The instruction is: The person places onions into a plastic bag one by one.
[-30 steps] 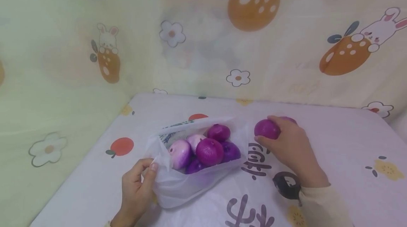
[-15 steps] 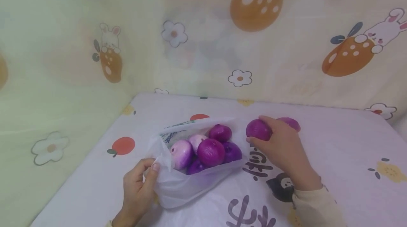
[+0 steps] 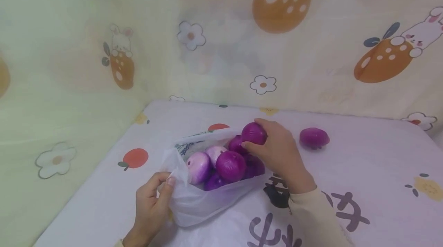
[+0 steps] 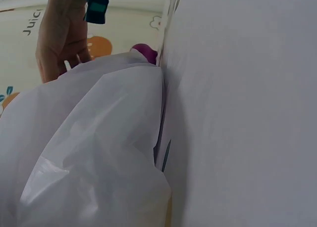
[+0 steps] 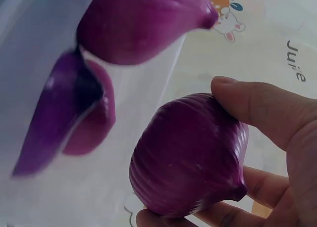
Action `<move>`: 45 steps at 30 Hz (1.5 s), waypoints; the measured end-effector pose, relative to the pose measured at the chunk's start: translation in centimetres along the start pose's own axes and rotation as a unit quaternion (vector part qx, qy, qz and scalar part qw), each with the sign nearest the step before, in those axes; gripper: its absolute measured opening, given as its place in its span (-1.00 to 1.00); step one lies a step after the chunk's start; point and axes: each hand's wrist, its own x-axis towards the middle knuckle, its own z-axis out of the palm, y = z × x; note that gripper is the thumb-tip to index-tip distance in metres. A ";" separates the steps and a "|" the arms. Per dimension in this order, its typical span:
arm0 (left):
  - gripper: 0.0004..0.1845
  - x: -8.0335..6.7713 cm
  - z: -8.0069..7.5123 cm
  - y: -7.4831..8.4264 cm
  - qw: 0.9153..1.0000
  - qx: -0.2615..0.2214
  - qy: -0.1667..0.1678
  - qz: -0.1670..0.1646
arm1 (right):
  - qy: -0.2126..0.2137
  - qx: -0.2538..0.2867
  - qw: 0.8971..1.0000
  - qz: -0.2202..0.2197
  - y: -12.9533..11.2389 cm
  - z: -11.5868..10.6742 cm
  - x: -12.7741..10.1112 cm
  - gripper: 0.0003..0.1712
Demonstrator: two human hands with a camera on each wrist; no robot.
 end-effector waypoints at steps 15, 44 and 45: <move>-0.81 0.0 0.0 -0.1 1.000 0.004 0.000 0.004 | 0.004 0.046 0.999 -0.020 -1.1 3.5 1.5 -0.12; -0.82 0.0 0.0 -0.3 1.000 0.006 -0.002 -0.005 | 0.011 0.054 0.995 -0.081 -1.1 4.5 1.3 -0.46; -0.83 0.0 0.0 -0.3 1.000 0.005 -0.003 -0.003 | 0.013 0.054 0.995 -0.079 -1.1 4.4 1.2 -0.46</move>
